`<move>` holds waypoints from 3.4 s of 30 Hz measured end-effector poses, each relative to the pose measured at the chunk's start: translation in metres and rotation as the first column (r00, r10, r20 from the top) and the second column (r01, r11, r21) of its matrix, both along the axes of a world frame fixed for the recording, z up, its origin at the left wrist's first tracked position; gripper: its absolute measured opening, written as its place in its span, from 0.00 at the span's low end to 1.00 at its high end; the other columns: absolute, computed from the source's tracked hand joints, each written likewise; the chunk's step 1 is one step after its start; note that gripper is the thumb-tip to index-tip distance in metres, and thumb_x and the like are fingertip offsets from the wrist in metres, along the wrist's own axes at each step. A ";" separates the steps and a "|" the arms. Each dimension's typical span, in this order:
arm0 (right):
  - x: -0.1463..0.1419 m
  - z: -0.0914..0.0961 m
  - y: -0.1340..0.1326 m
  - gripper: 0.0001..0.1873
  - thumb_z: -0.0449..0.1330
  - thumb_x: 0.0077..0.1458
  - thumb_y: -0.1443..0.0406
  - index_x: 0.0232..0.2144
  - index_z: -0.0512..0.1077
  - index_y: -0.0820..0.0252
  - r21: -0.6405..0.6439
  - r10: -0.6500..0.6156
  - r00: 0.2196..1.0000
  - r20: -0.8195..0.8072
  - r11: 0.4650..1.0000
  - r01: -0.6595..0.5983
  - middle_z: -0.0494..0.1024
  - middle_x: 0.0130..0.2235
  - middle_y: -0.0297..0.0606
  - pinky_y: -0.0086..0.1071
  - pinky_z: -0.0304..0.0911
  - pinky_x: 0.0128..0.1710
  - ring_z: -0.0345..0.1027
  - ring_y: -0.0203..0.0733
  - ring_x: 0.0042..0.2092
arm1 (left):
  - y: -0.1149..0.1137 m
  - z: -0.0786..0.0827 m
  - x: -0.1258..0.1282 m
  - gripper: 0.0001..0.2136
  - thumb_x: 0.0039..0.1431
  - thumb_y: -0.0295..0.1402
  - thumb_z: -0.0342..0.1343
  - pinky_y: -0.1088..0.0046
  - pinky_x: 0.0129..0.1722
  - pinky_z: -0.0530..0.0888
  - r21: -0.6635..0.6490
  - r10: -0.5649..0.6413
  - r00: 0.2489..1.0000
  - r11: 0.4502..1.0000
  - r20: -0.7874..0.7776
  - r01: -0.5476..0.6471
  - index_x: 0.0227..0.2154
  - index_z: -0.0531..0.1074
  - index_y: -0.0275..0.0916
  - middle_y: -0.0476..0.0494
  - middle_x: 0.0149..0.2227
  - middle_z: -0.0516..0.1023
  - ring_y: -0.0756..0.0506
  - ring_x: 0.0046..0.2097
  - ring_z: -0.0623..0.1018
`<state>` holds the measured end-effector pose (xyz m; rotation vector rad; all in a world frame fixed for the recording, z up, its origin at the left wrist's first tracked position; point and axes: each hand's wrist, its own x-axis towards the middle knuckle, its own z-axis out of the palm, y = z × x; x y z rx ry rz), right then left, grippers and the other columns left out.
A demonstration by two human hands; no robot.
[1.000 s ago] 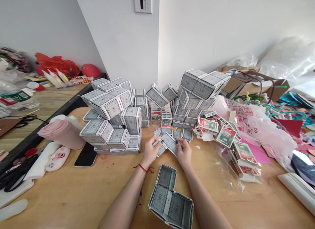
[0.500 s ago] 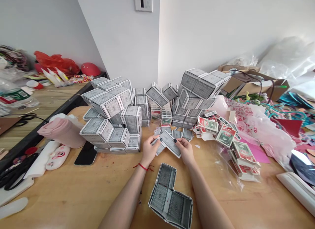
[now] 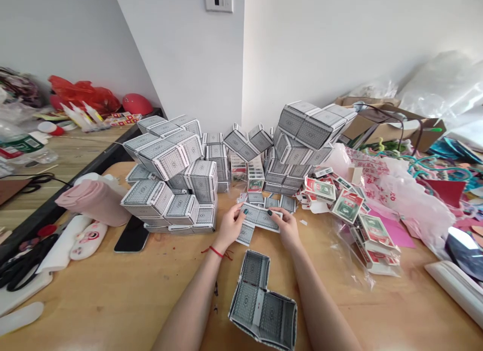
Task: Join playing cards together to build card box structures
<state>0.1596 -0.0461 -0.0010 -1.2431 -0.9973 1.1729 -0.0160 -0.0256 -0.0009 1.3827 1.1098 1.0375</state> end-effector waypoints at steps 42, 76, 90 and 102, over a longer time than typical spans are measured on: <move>-0.023 -0.004 0.001 0.17 0.46 0.54 0.50 0.23 0.54 0.56 0.032 0.147 0.977 0.151 0.988 -0.154 0.54 0.10 0.21 0.24 0.45 0.13 0.47 0.29 0.12 | -0.004 -0.002 0.014 0.16 0.58 0.30 0.41 0.62 0.53 0.60 0.158 -0.039 0.989 0.985 -0.146 0.062 0.50 0.53 0.38 0.39 0.51 0.63 0.45 0.53 0.63; -0.023 -0.014 0.039 0.10 0.51 0.49 0.64 0.34 0.66 0.59 0.442 -0.434 0.688 0.581 0.879 0.181 0.70 0.34 0.39 0.43 0.54 0.46 0.61 0.44 0.40 | -0.015 -0.009 0.005 0.15 0.57 0.34 0.45 0.65 0.49 0.64 0.141 0.273 0.962 0.953 -0.010 -0.269 0.48 0.58 0.38 0.39 0.48 0.67 0.46 0.49 0.68; -0.008 -0.003 -0.017 0.26 0.55 0.46 0.60 0.48 0.55 0.54 -0.047 -0.035 0.981 -0.191 0.999 0.026 0.69 0.30 0.33 0.38 0.67 0.26 0.66 0.37 0.23 | -0.021 -0.009 -0.004 0.14 0.58 0.34 0.43 0.65 0.50 0.63 0.126 0.302 0.950 0.948 -0.078 -0.291 0.46 0.59 0.38 0.40 0.47 0.67 0.46 0.49 0.68; 0.002 -0.009 -0.021 0.20 0.55 0.46 0.60 0.43 0.59 0.54 0.010 0.030 0.970 -0.240 1.000 -0.029 0.69 0.28 0.31 0.35 0.65 0.24 0.65 0.36 0.21 | -0.019 -0.005 -0.002 0.15 0.57 0.37 0.44 0.66 0.51 0.63 0.107 0.324 0.942 0.943 -0.081 -0.315 0.46 0.59 0.37 0.39 0.47 0.67 0.46 0.49 0.68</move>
